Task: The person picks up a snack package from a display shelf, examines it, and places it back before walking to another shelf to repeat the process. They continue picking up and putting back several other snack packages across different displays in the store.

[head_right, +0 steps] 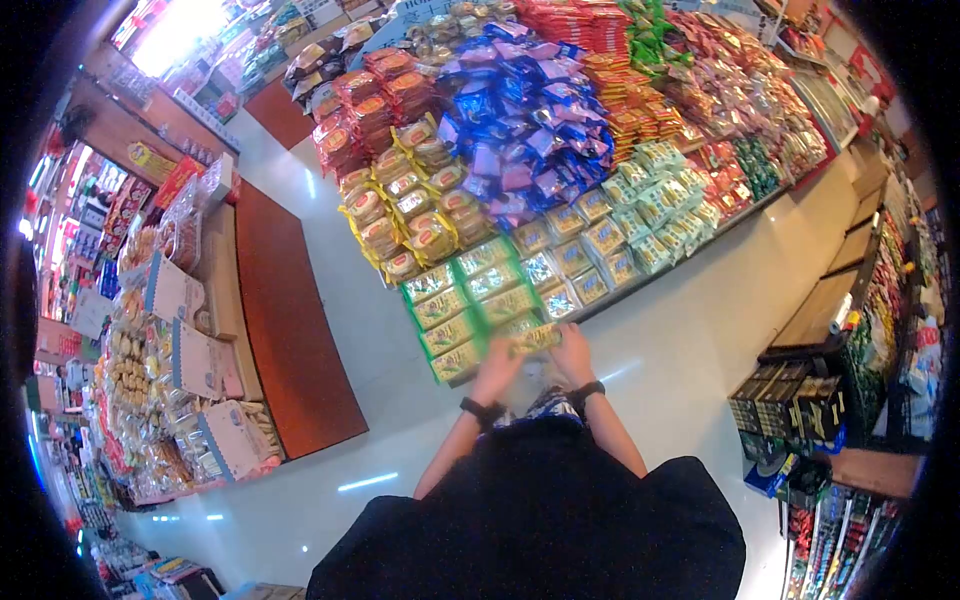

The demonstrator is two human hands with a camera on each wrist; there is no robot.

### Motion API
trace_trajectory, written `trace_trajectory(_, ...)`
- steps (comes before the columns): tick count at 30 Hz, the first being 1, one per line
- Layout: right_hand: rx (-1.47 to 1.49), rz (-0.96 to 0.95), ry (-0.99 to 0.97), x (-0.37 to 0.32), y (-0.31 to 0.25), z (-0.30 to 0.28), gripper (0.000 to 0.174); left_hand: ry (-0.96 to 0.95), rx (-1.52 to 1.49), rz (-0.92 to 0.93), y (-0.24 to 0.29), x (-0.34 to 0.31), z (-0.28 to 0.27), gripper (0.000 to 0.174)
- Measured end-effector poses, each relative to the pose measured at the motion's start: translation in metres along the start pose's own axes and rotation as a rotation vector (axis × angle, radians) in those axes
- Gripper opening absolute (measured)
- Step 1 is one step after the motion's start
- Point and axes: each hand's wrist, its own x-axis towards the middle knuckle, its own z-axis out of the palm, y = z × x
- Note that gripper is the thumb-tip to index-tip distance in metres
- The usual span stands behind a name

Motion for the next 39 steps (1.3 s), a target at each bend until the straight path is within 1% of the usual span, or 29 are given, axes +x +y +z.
trace_trajectory(2, 0.007, -0.01, -0.04, 0.009, 0.003, 0.006, 0.039, 0.012, 0.027, -0.041, -0.01, 0.006, 0.007, 0.031)
trace_trajectory(5, -0.067, -0.033, -0.127, 0.03, 0.006, 0.013, 0.038, 0.021, 0.075, -0.115, -0.015, 0.023, 0.009, 0.031)
trace_trajectory(8, 0.006, -0.104, -0.158, 0.04, -0.006, 0.001, 0.039, 0.066, 0.148, -0.203, -0.011, 0.027, 0.016, 0.032)
trace_trajectory(10, 0.011, -0.151, -0.198, 0.052, 0.0, 0.003, 0.039, 0.112, 0.18, -0.275, -0.003, 0.028, 0.021, 0.032)
trace_trajectory(12, 0.033, -0.174, -0.222, 0.064, 0.006, 0.005, 0.04, 0.168, 0.245, -0.271, 0.004, 0.029, 0.033, 0.033)
trace_trajectory(13, 0.028, -0.174, -0.264, 0.068, 0.009, 0.004, 0.039, 0.198, 0.279, -0.268, 0.007, 0.03, 0.038, 0.033)
trace_trajectory(15, 0.019, -0.18, -0.341, 0.078, 0.012, 0.002, 0.038, 0.222, 0.213, -0.327, 0.015, 0.029, 0.044, 0.034)
trace_trajectory(17, 0.033, -0.209, -0.333, 0.081, 0.012, 0.002, 0.035, 0.246, 0.153, -0.366, 0.023, 0.026, 0.045, 0.035)
trace_trajectory(20, 0.057, -0.261, -0.305, 0.084, 0.016, 0.001, 0.034, 0.345, 0.099, -0.277, 0.014, 0.024, 0.051, 0.035)
trace_trajectory(21, 0.045, -0.271, -0.305, 0.085, 0.013, 0.0, 0.035, 0.342, 0.085, -0.279, 0.013, 0.025, 0.051, 0.034)
trace_trajectory(22, 0.035, -0.282, -0.308, 0.086, 0.01, -0.001, 0.035, 0.34, 0.072, -0.284, 0.012, 0.026, 0.049, 0.033)
trace_trajectory(25, -0.026, -0.159, -0.445, 0.092, 0.004, -0.004, 0.035, 0.334, 0.06, -0.308, 0.006, 0.029, 0.046, 0.031)
trace_trajectory(26, -0.014, -0.173, -0.447, 0.093, 0.002, -0.005, 0.036, 0.328, 0.057, -0.314, 0.003, 0.032, 0.047, 0.03)
trace_trajectory(29, -0.017, -0.193, -0.462, 0.094, 0.011, -0.002, 0.038, 0.318, -0.08, -0.394, -0.002, 0.039, 0.048, 0.03)
trace_trajectory(31, -0.061, -0.183, -0.497, 0.096, 0.007, -0.004, 0.039, 0.322, -0.085, -0.415, 0.005, 0.039, 0.048, 0.032)
trace_trajectory(32, -0.05, -0.188, -0.528, 0.097, 0.006, -0.007, 0.042, 0.328, -0.085, -0.428, 0.008, 0.039, 0.048, 0.033)
trace_trajectory(35, -0.003, -0.25, -0.523, 0.096, 0.007, -0.01, 0.045, 0.364, -0.054, -0.356, 0.003, 0.032, 0.06, 0.036)
trace_trajectory(38, 0.028, -0.27, -0.508, 0.093, 0.005, -0.015, 0.047, 0.435, 0.019, -0.348, 0.014, 0.028, 0.069, 0.039)
trace_trajectory(39, 0.028, -0.271, -0.494, 0.091, 0.008, -0.013, 0.047, 0.442, 0.034, -0.372, 0.021, 0.027, 0.072, 0.04)
